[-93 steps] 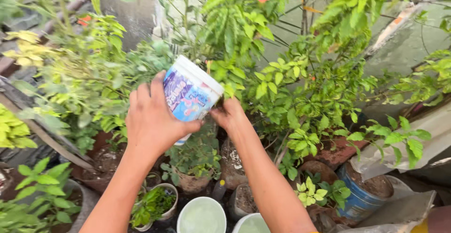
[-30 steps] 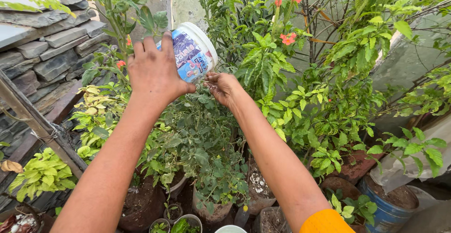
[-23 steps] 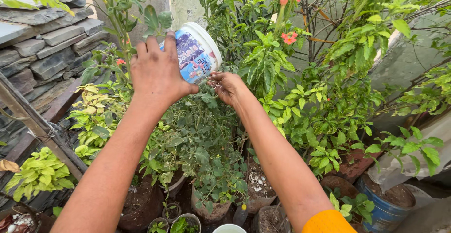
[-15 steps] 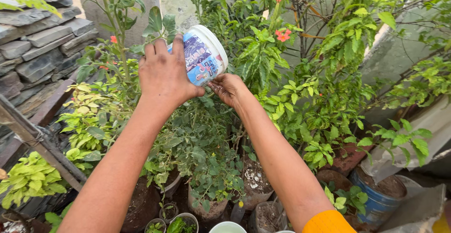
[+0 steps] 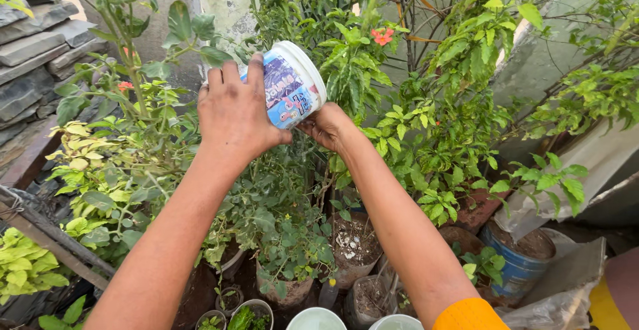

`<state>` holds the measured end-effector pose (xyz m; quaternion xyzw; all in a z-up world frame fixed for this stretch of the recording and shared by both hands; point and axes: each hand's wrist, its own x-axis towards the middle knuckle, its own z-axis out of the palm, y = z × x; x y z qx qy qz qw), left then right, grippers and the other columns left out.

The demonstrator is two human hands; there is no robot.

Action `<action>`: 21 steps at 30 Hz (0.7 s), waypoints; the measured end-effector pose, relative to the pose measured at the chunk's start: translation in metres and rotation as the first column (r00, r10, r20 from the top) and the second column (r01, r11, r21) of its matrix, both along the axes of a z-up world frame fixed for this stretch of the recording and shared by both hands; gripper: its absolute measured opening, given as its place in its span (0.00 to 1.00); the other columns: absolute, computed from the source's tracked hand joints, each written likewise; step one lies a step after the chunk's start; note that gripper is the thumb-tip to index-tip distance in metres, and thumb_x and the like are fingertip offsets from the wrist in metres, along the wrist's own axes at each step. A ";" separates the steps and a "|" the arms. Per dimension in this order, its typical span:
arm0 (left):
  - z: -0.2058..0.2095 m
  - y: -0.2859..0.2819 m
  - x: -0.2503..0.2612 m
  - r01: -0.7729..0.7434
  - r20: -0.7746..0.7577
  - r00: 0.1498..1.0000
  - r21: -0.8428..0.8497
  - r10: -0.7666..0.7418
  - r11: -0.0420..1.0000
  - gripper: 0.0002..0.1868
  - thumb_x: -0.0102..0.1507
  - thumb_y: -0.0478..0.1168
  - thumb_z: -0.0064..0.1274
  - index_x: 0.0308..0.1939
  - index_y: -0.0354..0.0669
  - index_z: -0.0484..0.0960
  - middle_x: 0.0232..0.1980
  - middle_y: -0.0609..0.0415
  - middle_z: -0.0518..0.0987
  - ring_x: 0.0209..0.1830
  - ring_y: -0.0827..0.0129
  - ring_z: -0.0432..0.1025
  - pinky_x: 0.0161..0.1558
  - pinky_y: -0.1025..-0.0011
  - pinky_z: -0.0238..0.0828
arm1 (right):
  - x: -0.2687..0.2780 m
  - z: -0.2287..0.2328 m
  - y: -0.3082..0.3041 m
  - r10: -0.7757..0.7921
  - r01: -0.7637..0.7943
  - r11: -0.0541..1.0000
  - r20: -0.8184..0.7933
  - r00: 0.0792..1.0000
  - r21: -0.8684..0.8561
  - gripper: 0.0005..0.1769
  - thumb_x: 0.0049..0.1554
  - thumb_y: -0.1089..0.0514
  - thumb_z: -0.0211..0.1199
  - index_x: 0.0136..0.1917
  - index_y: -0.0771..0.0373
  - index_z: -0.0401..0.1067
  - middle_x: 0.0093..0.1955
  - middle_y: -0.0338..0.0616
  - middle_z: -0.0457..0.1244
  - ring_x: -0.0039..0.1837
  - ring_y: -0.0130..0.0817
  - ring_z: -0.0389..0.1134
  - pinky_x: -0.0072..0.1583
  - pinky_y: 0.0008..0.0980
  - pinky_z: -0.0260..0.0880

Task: The person fills a container with water from a hose, mixes in a substance from a packet, and pours the mixture onto the base of several potted plants.

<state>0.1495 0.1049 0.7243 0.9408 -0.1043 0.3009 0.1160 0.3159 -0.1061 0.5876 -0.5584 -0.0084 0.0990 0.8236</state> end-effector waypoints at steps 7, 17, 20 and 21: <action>-0.001 0.015 -0.002 -0.019 0.002 1.000 0.033 0.019 0.999 0.69 0.32 0.62 0.79 0.72 0.42 0.64 0.56 0.40 0.70 0.58 0.47 0.66 0.53 0.48 0.69 | -0.010 0.013 0.018 0.097 -0.096 0.993 0.013 0.995 -0.073 0.12 0.65 0.61 0.50 0.58 0.67 0.70 0.51 0.48 0.69 0.50 0.34 0.73 0.53 0.32 0.78; 0.006 0.058 -0.005 -0.131 0.161 0.980 0.094 0.115 0.987 0.69 0.31 0.64 0.79 0.71 0.38 0.68 0.56 0.37 0.70 0.56 0.45 0.66 0.52 0.48 0.68 | -0.009 0.041 0.056 0.155 -0.156 0.988 0.082 0.984 0.002 0.10 0.60 0.75 0.54 0.55 0.79 0.68 0.52 0.56 0.67 0.50 0.40 0.72 0.55 0.32 0.79; 0.007 0.065 -0.007 -0.153 0.197 0.972 0.108 0.129 0.982 0.68 0.32 0.63 0.78 0.71 0.38 0.69 0.56 0.38 0.71 0.57 0.46 0.66 0.54 0.48 0.67 | -0.009 0.040 0.061 0.158 -0.157 0.987 0.090 0.983 -0.017 0.09 0.60 0.75 0.55 0.54 0.80 0.68 0.50 0.55 0.67 0.50 0.40 0.72 0.55 0.33 0.79; 0.008 0.066 -0.007 -0.154 0.181 0.974 0.104 0.134 0.983 0.68 0.32 0.63 0.78 0.71 0.39 0.69 0.56 0.38 0.71 0.57 0.46 0.66 0.53 0.47 0.67 | -0.010 0.039 0.063 0.153 -0.153 0.988 0.085 0.985 -0.012 0.09 0.59 0.75 0.54 0.54 0.79 0.67 0.50 0.55 0.67 0.50 0.40 0.72 0.55 0.33 0.79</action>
